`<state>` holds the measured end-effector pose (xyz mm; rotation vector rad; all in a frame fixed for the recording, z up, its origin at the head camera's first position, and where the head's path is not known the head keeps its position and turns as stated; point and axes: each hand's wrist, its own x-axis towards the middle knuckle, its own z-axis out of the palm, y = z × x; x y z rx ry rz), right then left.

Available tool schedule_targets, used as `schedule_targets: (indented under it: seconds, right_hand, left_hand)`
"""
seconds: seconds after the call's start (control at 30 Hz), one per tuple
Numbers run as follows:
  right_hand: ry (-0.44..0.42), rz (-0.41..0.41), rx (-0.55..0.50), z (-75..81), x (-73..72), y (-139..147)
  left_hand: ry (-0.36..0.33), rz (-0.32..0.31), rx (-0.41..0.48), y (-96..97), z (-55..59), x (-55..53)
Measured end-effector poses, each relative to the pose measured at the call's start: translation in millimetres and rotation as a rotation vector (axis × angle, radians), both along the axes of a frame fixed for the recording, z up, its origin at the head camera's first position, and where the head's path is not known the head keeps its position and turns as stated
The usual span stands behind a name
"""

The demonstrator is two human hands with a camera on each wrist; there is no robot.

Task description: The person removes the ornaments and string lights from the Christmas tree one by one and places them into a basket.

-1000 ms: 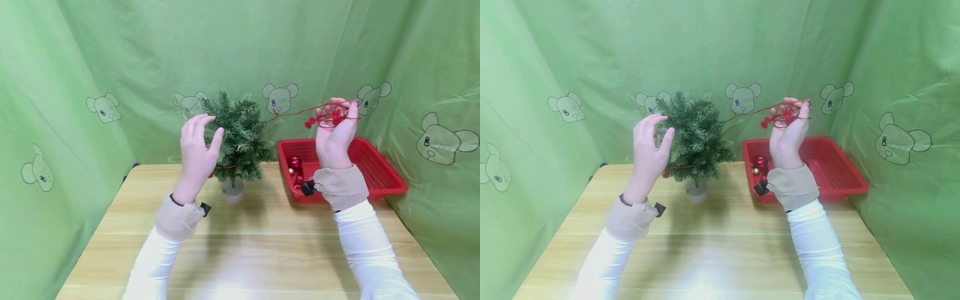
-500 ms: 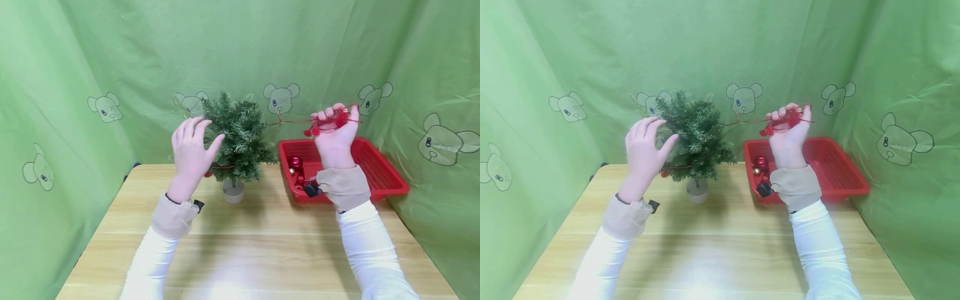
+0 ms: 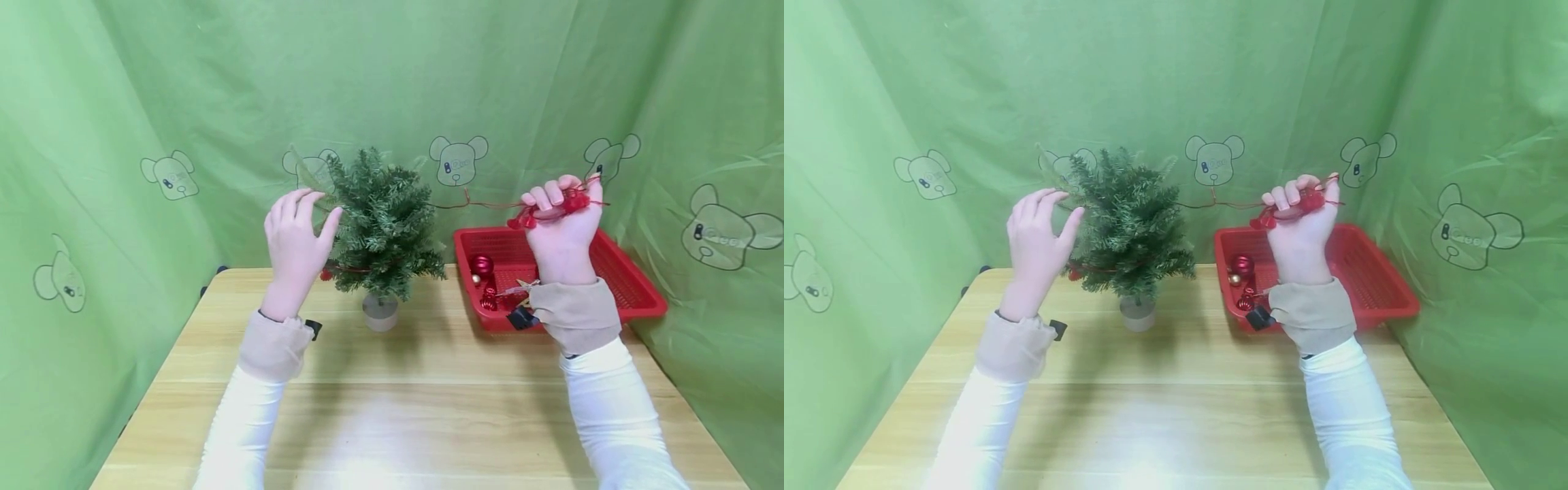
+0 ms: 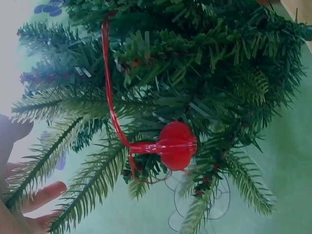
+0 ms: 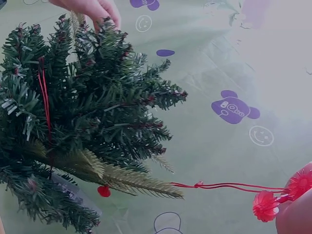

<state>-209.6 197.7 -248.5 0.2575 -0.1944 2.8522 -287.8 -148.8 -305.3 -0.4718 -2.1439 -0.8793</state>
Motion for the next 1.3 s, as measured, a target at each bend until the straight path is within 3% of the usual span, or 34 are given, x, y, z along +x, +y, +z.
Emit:
schedule_targets:
  seconds: [0.33,0.57,0.73,0.83,1.07,1.2,1.3]
  right_hand:
    - [0.068,-0.005,0.036,1.2,7.8,4.6]
    - [0.163,-0.001,0.092,1.3,10.2,5.1]
    - [0.185,0.030,0.161,2.8,13.2,6.1]
    - [0.203,0.068,0.255,4.0,14.6,6.8]
    - [0.241,0.031,0.647,5.1,15.4,5.8]
    - [0.218,0.029,0.812,6.3,17.6,5.6]
    - [0.167,-0.021,0.949,8.2,20.2,4.4]
  left_hand:
    - [-0.007,-0.009,0.076,-5.3,0.0,-6.8]
    - [0.066,-0.069,0.136,1.3,5.4,5.5]
    - [0.111,-0.123,0.117,11.9,8.4,16.2]
    - [0.124,-0.151,0.088,18.8,7.8,20.3]
    - [0.115,-0.185,0.046,31.6,0.3,21.7]
    - [0.117,-0.178,0.031,35.4,-3.7,19.9]
    - [0.115,-0.170,0.024,35.6,-5.5,18.2]
